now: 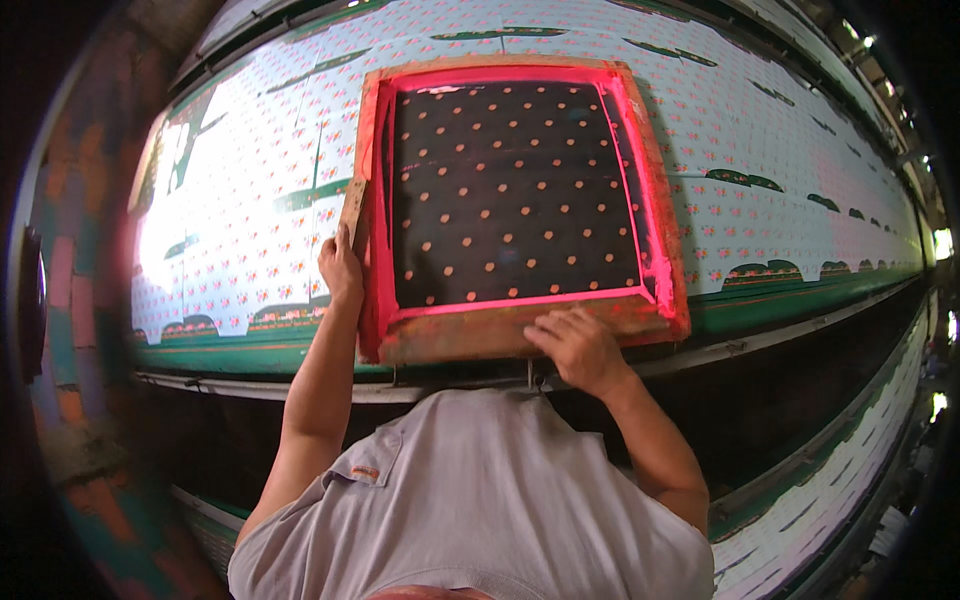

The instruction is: The person uses a pink screen-printing frame and a squeegee to apply pink ink onto a moving conveyor belt of white fabric, creating a repeating pattern of pink dots. The person repeatedly positions the frame, pulls the squeegee across the screen, and lifts the frame to continue the process.

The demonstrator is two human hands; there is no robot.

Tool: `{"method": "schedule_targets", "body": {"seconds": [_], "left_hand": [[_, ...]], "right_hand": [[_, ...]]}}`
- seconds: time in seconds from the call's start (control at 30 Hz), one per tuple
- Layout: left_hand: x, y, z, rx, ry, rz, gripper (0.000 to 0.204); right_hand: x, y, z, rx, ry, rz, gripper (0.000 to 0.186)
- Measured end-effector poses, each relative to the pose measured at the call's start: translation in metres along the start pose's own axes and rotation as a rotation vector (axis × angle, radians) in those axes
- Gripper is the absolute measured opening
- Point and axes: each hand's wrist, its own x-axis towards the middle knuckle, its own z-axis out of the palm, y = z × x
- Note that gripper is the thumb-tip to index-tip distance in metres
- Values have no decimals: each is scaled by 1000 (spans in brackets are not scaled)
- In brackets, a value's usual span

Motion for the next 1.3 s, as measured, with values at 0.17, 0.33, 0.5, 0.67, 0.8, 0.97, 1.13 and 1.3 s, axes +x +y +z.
{"method": "schedule_targets", "body": {"seconds": [0.17,0.33,0.5,0.67,0.8,0.97,1.13,1.3], "left_hand": [[-8,8,5,-98,121,79,56],[-15,22,-7,-101,124,109,55],[-20,33,-14,-98,52,125,58],[-19,36,-17,-121,56,132,58],[-16,41,-18,-115,52,125,58],[-14,42,-18,-126,78,99,55],[-12,43,-17,-136,114,88,54],[-15,47,-20,-112,138,77,55]], "right_hand": [[44,1,6,-72,-3,70,38],[82,22,8,7,-100,175,43],[103,52,8,57,-277,301,42],[105,73,24,335,-376,408,43],[107,80,28,342,-445,411,43],[122,85,30,382,-543,388,43],[138,104,34,676,-690,464,42],[174,148,28,716,-727,401,42]]}}
